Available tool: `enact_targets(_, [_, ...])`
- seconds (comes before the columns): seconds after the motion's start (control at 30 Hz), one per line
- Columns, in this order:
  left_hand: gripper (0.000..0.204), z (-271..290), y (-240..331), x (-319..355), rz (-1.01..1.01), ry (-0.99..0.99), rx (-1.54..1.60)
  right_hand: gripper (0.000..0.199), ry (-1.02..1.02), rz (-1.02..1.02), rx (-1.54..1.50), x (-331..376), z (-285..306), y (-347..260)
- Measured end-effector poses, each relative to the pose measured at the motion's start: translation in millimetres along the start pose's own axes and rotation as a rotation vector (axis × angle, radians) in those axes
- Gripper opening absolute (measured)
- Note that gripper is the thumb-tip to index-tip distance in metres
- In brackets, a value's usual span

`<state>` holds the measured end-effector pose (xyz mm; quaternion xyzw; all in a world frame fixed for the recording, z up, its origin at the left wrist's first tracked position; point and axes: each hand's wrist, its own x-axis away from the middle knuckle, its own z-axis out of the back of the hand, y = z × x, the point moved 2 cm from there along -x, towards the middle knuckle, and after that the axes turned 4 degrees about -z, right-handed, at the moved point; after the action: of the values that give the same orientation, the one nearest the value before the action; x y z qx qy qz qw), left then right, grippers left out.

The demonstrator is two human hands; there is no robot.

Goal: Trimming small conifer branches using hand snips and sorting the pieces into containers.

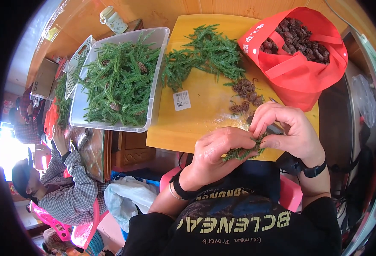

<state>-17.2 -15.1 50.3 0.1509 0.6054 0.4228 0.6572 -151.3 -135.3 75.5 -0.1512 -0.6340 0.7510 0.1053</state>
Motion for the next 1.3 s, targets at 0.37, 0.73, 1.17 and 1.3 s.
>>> enact_targets(0.37, [0.029, 0, 4, -2, -0.012, 0.039, -0.116, 0.017, 0.266, 0.196, 0.278, 5, -8, -5])
enact_targets(0.73, [0.031, -4, -2, 1, -0.17, 0.059, -0.251, 0.021, 0.416, 0.362, 0.54, 10, -19, -5])
enact_targets(1.17, [0.027, -8, -4, 6, 0.042, 0.131, -0.094, 0.023, 0.502, 0.422, 0.567, 13, -24, 8])
enact_targets(1.3, [0.027, -8, -3, 5, 0.045, 0.134, -0.116, 0.023, 0.478, 0.434, 0.623, 14, -25, -1])
